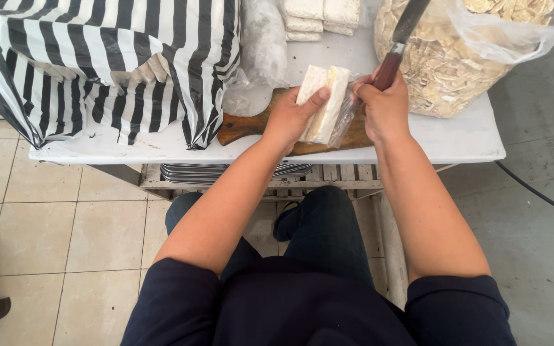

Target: The person slices a white block of food into thin pieces on a wooden cutting board using a knife. The slices are then transferred into a large plastic bag. The person repeats the slicing process with another block of food.

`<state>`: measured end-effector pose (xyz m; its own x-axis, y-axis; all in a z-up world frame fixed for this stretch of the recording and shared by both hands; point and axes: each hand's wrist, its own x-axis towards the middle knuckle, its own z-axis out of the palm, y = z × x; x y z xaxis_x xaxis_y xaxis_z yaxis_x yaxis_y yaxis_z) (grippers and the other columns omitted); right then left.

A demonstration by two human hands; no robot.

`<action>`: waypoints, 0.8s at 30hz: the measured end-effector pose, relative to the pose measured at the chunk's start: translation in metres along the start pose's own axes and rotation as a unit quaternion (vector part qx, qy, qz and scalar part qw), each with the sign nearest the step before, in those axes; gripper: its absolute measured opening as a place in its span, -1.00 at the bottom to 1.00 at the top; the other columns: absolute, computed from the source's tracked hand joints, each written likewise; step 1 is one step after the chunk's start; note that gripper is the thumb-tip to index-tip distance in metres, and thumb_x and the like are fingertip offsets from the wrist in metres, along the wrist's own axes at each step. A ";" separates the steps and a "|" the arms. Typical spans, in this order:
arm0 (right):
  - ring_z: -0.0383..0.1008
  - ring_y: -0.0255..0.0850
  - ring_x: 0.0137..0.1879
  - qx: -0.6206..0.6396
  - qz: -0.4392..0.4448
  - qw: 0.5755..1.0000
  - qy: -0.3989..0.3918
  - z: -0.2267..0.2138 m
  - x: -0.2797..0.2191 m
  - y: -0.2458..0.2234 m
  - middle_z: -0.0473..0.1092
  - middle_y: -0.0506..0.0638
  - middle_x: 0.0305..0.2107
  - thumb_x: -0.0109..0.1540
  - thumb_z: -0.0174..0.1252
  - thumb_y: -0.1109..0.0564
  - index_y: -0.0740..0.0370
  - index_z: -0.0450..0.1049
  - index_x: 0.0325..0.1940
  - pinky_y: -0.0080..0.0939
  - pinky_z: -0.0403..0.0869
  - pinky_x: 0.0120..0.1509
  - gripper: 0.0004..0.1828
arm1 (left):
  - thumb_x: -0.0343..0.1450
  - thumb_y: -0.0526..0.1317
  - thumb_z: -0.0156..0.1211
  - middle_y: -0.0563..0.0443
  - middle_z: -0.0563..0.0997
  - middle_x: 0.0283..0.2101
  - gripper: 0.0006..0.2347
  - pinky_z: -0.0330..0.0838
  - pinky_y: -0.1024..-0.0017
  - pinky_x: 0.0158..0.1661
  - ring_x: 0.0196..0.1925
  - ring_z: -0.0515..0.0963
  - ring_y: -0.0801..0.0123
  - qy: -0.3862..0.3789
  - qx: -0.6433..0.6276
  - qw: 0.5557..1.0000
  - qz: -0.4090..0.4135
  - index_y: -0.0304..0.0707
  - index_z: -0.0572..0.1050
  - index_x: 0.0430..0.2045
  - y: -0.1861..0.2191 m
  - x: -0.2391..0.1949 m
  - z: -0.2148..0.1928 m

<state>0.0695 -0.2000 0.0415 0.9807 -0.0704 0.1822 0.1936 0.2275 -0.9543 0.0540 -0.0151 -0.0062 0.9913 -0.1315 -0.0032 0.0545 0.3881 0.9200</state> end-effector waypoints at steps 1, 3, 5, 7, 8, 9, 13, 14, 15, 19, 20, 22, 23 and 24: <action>0.48 -0.14 -0.34 -0.002 -0.002 1.000 0.003 -0.001 0.000 0.000 0.43 0.10 -0.36 0.17 0.17 0.52 0.22 0.21 -0.16 -0.19 0.47 -0.27 -0.64 | 0.34 0.05 0.37 -0.14 0.70 -0.19 -0.50 0.58 0.42 -0.15 -0.20 0.67 0.36 0.002 -0.015 1.000 -0.006 -0.49 0.55 -0.09 -0.001 0.001 -0.001; 0.47 -0.15 -0.35 -0.001 -0.004 1.000 0.009 -0.003 -0.001 -0.001 0.43 0.10 -0.36 0.17 0.16 0.52 0.22 0.21 -0.16 -0.19 0.47 -0.27 -0.64 | 0.33 0.04 0.39 -0.12 0.71 -0.19 -0.47 0.59 0.41 -0.13 -0.18 0.68 0.35 0.005 -0.047 0.999 -0.019 -0.53 0.52 -0.05 -0.002 0.001 -0.003; 0.47 -0.16 -0.35 0.005 -0.005 1.000 0.015 -0.005 -0.001 -0.002 0.43 0.10 -0.37 0.16 0.15 0.52 0.21 0.21 -0.16 -0.21 0.47 -0.27 -0.64 | 0.36 0.02 0.40 -0.06 0.68 -0.11 -0.46 0.57 0.45 -0.07 -0.11 0.66 0.43 0.022 -0.059 0.998 0.028 -0.47 0.43 0.05 -0.004 0.002 -0.002; 0.46 -0.19 -0.35 0.003 -0.001 1.000 0.022 -0.009 -0.002 -0.005 0.43 0.07 -0.36 0.16 0.14 0.52 0.20 0.22 -0.15 -0.24 0.45 -0.29 -0.64 | 0.41 0.00 0.38 -0.07 0.62 -0.13 -0.46 0.54 0.42 -0.11 -0.15 0.61 0.41 0.027 -0.093 0.994 0.053 -0.45 0.37 0.11 -0.006 0.002 0.001; 0.45 -0.20 -0.35 0.002 0.001 1.000 0.025 -0.011 -0.003 -0.006 0.43 0.06 -0.36 0.16 0.13 0.52 0.20 0.22 -0.14 -0.25 0.44 -0.30 -0.64 | 0.45 0.00 0.35 -0.11 0.58 -0.18 -0.48 0.52 0.38 -0.18 -0.22 0.57 0.36 0.024 -0.121 0.991 0.055 -0.48 0.36 0.11 -0.006 0.001 0.003; 0.46 -0.20 -0.35 0.015 -0.001 1.000 0.027 -0.014 -0.003 -0.007 0.42 0.06 -0.37 0.16 0.12 0.52 0.19 0.22 -0.15 -0.25 0.44 -0.30 -0.64 | 0.49 0.00 0.33 -0.15 0.55 -0.24 -0.49 0.50 0.34 -0.25 -0.30 0.54 0.31 0.021 -0.148 0.987 0.057 -0.51 0.35 0.12 -0.007 0.001 0.004; 0.39 -0.20 -0.39 0.082 0.011 0.996 0.019 -0.029 -0.010 -0.017 0.40 0.08 -0.39 0.18 0.06 0.53 0.19 0.20 -0.16 -0.27 0.37 -0.36 -0.66 | 0.45 0.04 0.15 -0.06 0.57 -0.14 -0.54 0.50 0.33 -0.16 -0.20 0.55 0.34 0.076 -0.146 0.986 0.026 -0.29 0.34 0.12 -0.007 0.006 0.003; 0.35 -0.21 -0.42 0.103 0.018 0.994 0.013 -0.033 -0.011 -0.020 0.40 0.09 -0.40 0.19 0.05 0.53 0.20 0.19 -0.16 -0.27 0.33 -0.39 -0.66 | 0.48 0.05 0.13 -0.05 0.57 -0.11 -0.53 0.48 0.37 -0.06 -0.12 0.54 0.36 0.081 -0.122 0.987 0.060 -0.33 0.35 0.14 -0.008 0.008 0.004; 0.38 -0.19 -0.37 0.121 0.010 0.992 0.021 -0.038 -0.012 -0.025 0.38 0.08 -0.39 0.20 0.05 0.55 0.21 0.19 -0.17 -0.25 0.39 -0.31 -0.66 | 0.51 0.06 0.12 -0.04 0.56 -0.07 -0.52 0.46 0.40 0.04 -0.03 0.53 0.39 0.086 -0.098 0.987 0.094 -0.38 0.36 0.16 -0.011 0.010 0.006; 0.37 -0.18 -0.37 0.140 -0.013 0.989 0.047 -0.058 -0.014 -0.047 0.37 0.08 -0.43 0.16 0.02 0.54 0.20 0.22 -0.20 -0.23 0.42 -0.26 -0.68 | 0.53 0.11 0.05 -0.04 0.55 0.00 -0.48 0.40 0.41 0.10 0.05 0.51 0.38 0.118 -0.057 0.986 0.106 -0.40 0.33 0.19 -0.011 0.017 0.010; 0.34 -0.19 -0.41 0.132 -0.016 0.990 0.054 -0.063 -0.016 -0.053 0.38 0.08 -0.45 0.13 0.00 0.53 0.18 0.24 -0.21 -0.25 0.38 -0.32 -0.68 | 0.53 0.12 0.05 -0.06 0.56 -0.03 -0.46 0.44 0.39 0.07 0.02 0.53 0.34 0.127 -0.047 0.986 0.100 -0.42 0.33 0.19 -0.009 0.019 0.011; 0.41 -0.16 -0.29 0.135 -0.058 0.987 0.059 -0.072 -0.016 -0.061 0.38 0.10 -0.41 0.15 -0.01 0.55 0.22 0.28 -0.18 -0.25 0.42 -0.18 -0.68 | 0.48 0.14 0.09 -0.10 0.59 -0.09 -0.43 0.50 0.35 0.00 -0.05 0.59 0.27 0.125 0.078 0.986 0.081 -0.41 0.30 0.18 -0.003 0.020 0.012; 0.44 -0.14 -0.23 0.137 -0.078 0.986 0.062 -0.077 -0.016 -0.065 0.38 0.11 -0.38 0.16 -0.02 0.57 0.24 0.29 -0.16 -0.25 0.44 -0.11 -0.68 | 0.44 0.15 0.13 -0.11 0.62 -0.12 -0.41 0.52 0.34 -0.05 -0.09 0.64 0.24 0.111 0.192 0.973 0.066 -0.39 0.27 0.17 0.001 0.021 0.011; 0.43 -0.14 -0.22 0.131 -0.076 0.987 0.056 -0.081 -0.017 -0.068 0.37 0.11 -0.37 0.18 -0.02 0.57 0.24 0.30 -0.14 -0.26 0.43 -0.13 -0.68 | 0.39 0.16 0.17 -0.13 0.64 -0.16 -0.38 0.55 0.33 -0.09 -0.12 0.69 0.21 0.097 0.303 0.947 0.050 -0.36 0.25 0.17 0.005 0.021 0.011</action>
<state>0.0381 -0.2929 0.0838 0.9341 -0.2258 0.2766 0.3518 0.4486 -0.8216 0.0743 -0.0259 0.0020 0.9945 0.0701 0.0779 -0.0614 -0.2132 0.9751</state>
